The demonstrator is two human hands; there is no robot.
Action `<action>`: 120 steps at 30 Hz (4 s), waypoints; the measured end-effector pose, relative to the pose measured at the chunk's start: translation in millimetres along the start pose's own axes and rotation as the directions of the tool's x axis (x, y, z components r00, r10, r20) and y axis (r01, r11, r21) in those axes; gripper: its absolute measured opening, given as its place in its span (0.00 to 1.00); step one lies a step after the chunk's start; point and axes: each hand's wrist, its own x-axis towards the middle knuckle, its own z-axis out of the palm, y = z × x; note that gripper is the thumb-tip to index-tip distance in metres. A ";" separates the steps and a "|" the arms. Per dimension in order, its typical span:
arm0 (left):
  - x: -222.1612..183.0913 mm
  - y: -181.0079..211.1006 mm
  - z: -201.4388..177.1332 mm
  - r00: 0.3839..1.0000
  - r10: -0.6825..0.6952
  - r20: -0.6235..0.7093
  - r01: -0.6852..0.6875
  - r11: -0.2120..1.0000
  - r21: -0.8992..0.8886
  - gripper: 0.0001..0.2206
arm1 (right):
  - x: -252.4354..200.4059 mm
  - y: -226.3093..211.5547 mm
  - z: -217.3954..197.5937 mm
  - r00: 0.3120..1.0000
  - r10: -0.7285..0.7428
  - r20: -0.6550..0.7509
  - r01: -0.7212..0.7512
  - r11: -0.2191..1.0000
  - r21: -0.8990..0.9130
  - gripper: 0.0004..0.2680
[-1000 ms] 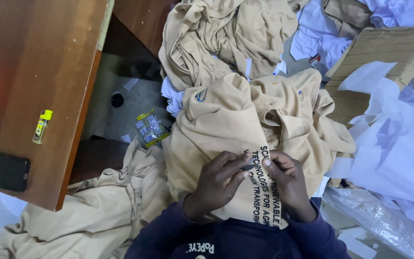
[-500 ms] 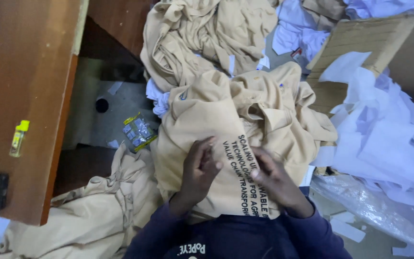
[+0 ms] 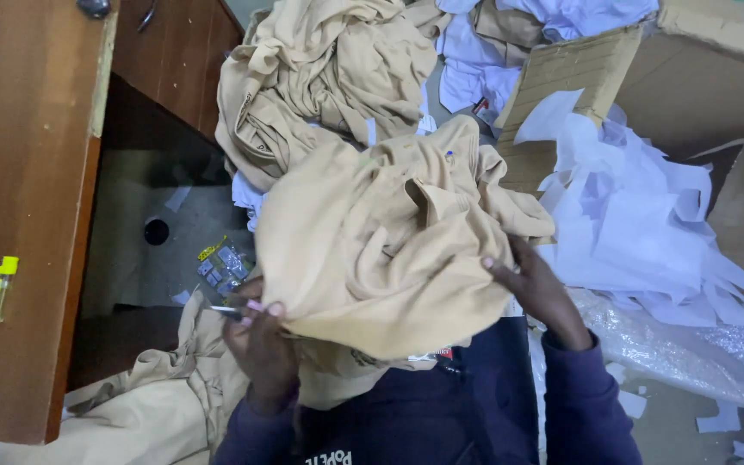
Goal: A person is meticulously inspecting a tan sweatshirt, checking the printed text and a small logo tag for quality control.
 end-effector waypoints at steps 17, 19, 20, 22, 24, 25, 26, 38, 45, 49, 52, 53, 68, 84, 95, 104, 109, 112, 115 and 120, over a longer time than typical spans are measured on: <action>2.4 19.2 117.7 0.617 0.255 0.745 -0.732 0.532 0.425 0.24 | -50.3 -2.6 99.5 0.694 -0.664 0.279 0.717 0.603 -0.349 0.17; -26.7 12.1 96.3 0.529 0.211 0.822 -0.746 0.577 0.332 0.19 | -66.5 -2.6 88.2 0.688 -0.635 0.352 0.719 0.661 -0.215 0.19; -24.4 1.3 92.5 0.570 0.099 0.816 -0.742 0.490 0.458 0.26 | -60.1 0.1 79.1 0.802 -0.570 0.179 0.597 0.777 -0.201 0.15; -20.0 -10.9 81.9 0.624 -0.007 0.781 -0.719 0.385 0.578 0.33 | -45.9 5.8 62.6 0.881 -0.474 0.018 0.470 0.869 -0.156 0.13; -15.6 -17.8 68.7 0.681 -0.127 0.721 -0.662 0.314 0.681 0.24 | -30.5 16.9 49.9 0.788 -0.544 -0.289 0.379 0.798 -0.469 0.32; -22.2 -22.4 59.8 0.680 -0.141 0.719 -0.659 0.312 0.684 0.24 | -27.0 47.0 52.5 0.796 -0.533 -0.287 0.372 0.804 -0.464 0.32; -19.6 -27.2 56.6 0.685 -0.098 0.722 -0.641 0.389 0.661 0.15 | -16.8 74.3 54.6 0.936 -0.291 -0.198 0.256 0.949 -0.184 0.20; 40.7 33.3 55.1 0.893 0.206 0.399 -0.396 0.782 0.482 0.22 | -57.3 27.8 1.3 0.948 -0.231 0.217 0.082 0.840 0.536 0.35; 56.7 2.7 80.7 0.887 -0.041 0.461 -0.247 0.799 0.548 0.26 | -54.9 29.1 3.7 0.955 -0.112 0.274 0.096 0.993 0.071 0.18; 15.6 -11.1 56.9 0.912 0.088 0.400 -0.222 0.928 0.301 0.15 | -35.2 84.7 -19.8 0.984 -0.098 -0.151 0.156 0.883 0.443 0.12; -37.6 -9.7 57.1 0.727 -0.001 0.686 -0.342 0.867 0.363 0.22 | -33.6 43.6 0.5 0.997 -0.082 0.007 0.052 0.700 0.712 0.15; -52.0 0.6 71.0 0.385 0.076 0.920 -0.602 0.777 0.187 0.14 | -36.1 18.3 10.9 0.943 -0.267 0.200 0.116 0.824 0.555 0.28; 40.1 -26.2 41.2 0.851 0.247 0.463 -0.331 0.938 0.108 0.14 | -11.2 26.4 36.4 0.970 -0.028 0.240 -0.045 0.955 0.294 0.06; -15.0 12.6 55.9 0.845 -0.119 0.521 -0.118 0.910 0.398 0.10 | 30.5 -32.6 8.2 0.680 -0.633 -0.369 0.206 0.649 -0.732 0.30; -59.5 19.4 63.3 0.603 0.343 0.720 -0.536 0.843 0.048 0.04 | -29.2 -20.5 99.1 0.961 -0.227 0.155 0.053 0.705 0.707 0.23; -26.7 17.3 40.0 0.759 0.011 0.651 -0.400 0.796 0.454 0.13 | -33.2 -43.0 126.4 0.978 -0.109 -0.178 0.194 0.783 0.590 0.14; -45.6 8.8 39.5 0.647 0.107 0.755 -0.443 0.858 0.258 0.19 | -36.9 -49.1 135.2 0.979 -0.006 -0.204 0.145 0.724 0.674 0.12; -53.4 -6.2 42.4 0.628 0.136 0.766 -0.704 0.520 0.484 0.26 | -37.7 -52.2 132.2 0.963 -0.130 -0.237 0.239 0.819 0.522 0.11; -60.2 -10.1 41.5 0.573 0.079 0.816 -0.724 0.515 0.459 0.29 | -39.0 -48.9 129.3 0.946 -0.173 -0.272 0.268 0.892 0.364 0.11; -55.9 -22.0 31.4 0.517 0.353 0.780 -0.796 0.534 0.285 0.22 | -38.6 -42.7 133.0 0.943 -0.173 -0.284 0.278 0.879 0.387 0.12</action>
